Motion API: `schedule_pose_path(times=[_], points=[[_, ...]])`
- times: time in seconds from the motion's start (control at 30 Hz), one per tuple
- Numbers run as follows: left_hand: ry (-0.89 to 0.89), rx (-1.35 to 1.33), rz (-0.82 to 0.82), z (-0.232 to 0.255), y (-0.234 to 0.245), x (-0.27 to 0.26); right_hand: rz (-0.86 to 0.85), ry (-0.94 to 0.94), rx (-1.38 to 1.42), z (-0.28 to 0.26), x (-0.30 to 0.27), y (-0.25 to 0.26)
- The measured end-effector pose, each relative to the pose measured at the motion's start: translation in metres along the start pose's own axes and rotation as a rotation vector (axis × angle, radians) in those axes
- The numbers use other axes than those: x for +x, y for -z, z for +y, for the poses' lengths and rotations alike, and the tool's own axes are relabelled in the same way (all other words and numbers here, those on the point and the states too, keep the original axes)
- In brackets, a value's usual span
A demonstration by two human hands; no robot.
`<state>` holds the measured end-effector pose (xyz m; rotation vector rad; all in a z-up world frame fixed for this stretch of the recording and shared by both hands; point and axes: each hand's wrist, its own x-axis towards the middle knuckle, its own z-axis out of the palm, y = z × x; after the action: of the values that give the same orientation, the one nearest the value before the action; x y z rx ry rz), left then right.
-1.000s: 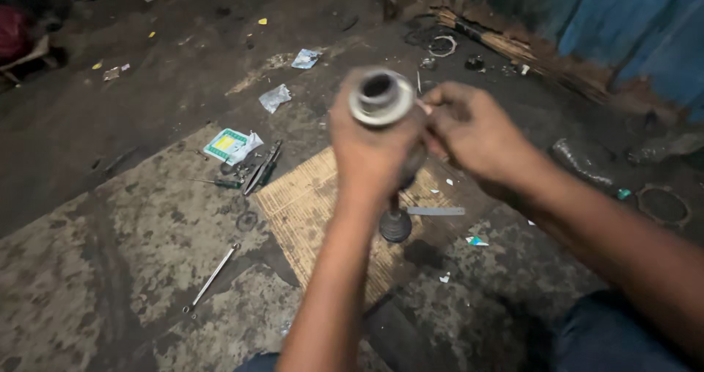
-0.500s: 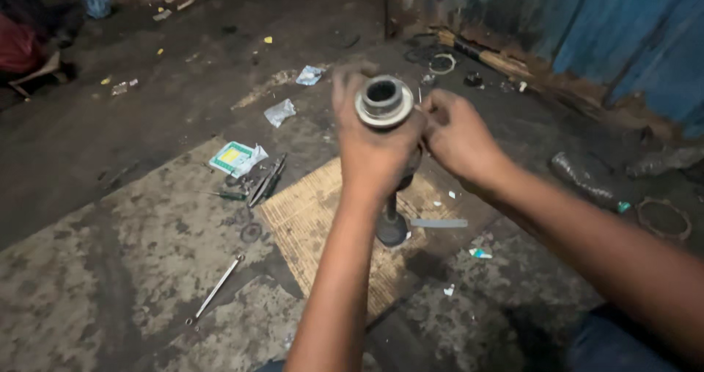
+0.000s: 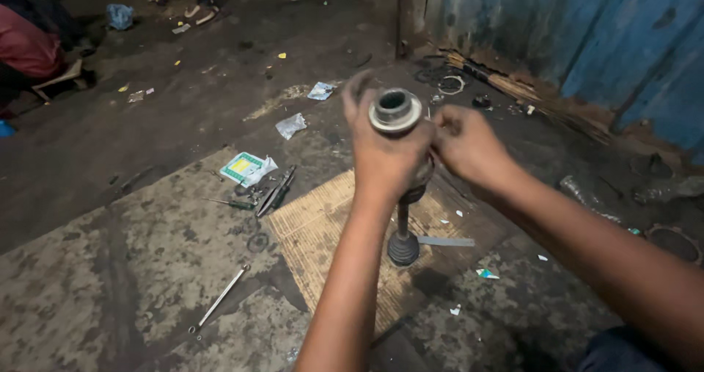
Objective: The person holds a cylindrical metal mechanical part, likely a driveshaft, and scrubs its surface with a small abrasive pad. The person rotates the part to clean different sections while holding it over a piece of cardboard on the floor.
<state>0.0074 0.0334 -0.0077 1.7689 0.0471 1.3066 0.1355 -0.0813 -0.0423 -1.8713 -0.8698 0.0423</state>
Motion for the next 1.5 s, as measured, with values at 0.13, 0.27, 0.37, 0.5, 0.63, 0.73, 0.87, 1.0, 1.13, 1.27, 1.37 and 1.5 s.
schedule_pose_path(times=[0.13,0.27,0.37,0.5,0.63,0.73,0.87,1.0,1.13,1.27,1.37,1.5], points=[[0.041,-0.081,-0.011,-0.001,0.002,-0.004,0.016,0.073,0.026,0.003,-0.003,-0.002],[-0.026,-0.002,0.032,0.002,-0.006,-0.004,-0.019,0.03,0.059,-0.017,-0.001,0.003],[0.043,-0.047,0.061,-0.008,-0.001,0.004,-0.011,0.031,-0.07,-0.027,-0.018,0.009],[0.029,-0.053,0.035,-0.007,0.002,0.003,0.007,0.102,-0.018,-0.03,-0.006,-0.002],[-0.017,-0.073,0.031,0.002,-0.002,-0.001,0.0,0.086,0.002,-0.019,-0.006,0.002],[-0.046,-0.036,0.044,0.001,-0.001,-0.007,-0.018,-0.021,0.063,-0.017,-0.029,0.005],[0.013,-0.07,0.015,0.007,0.0,-0.005,-0.026,-0.027,0.02,-0.034,-0.034,0.011],[0.003,-0.08,-0.002,0.006,0.002,-0.004,-0.006,0.025,-0.054,-0.033,-0.039,0.014],[0.038,-0.102,-0.032,0.009,-0.004,-0.006,0.02,0.04,-0.001,-0.029,-0.019,0.008],[-0.058,-0.002,0.073,0.001,-0.003,-0.006,0.052,0.011,-0.022,-0.025,-0.039,0.007],[0.012,-0.022,0.044,0.006,-0.003,-0.008,0.077,0.168,-0.078,-0.024,-0.023,0.001],[-0.007,0.012,0.168,0.012,-0.01,-0.001,0.205,0.137,-0.215,-0.011,-0.039,-0.001]])
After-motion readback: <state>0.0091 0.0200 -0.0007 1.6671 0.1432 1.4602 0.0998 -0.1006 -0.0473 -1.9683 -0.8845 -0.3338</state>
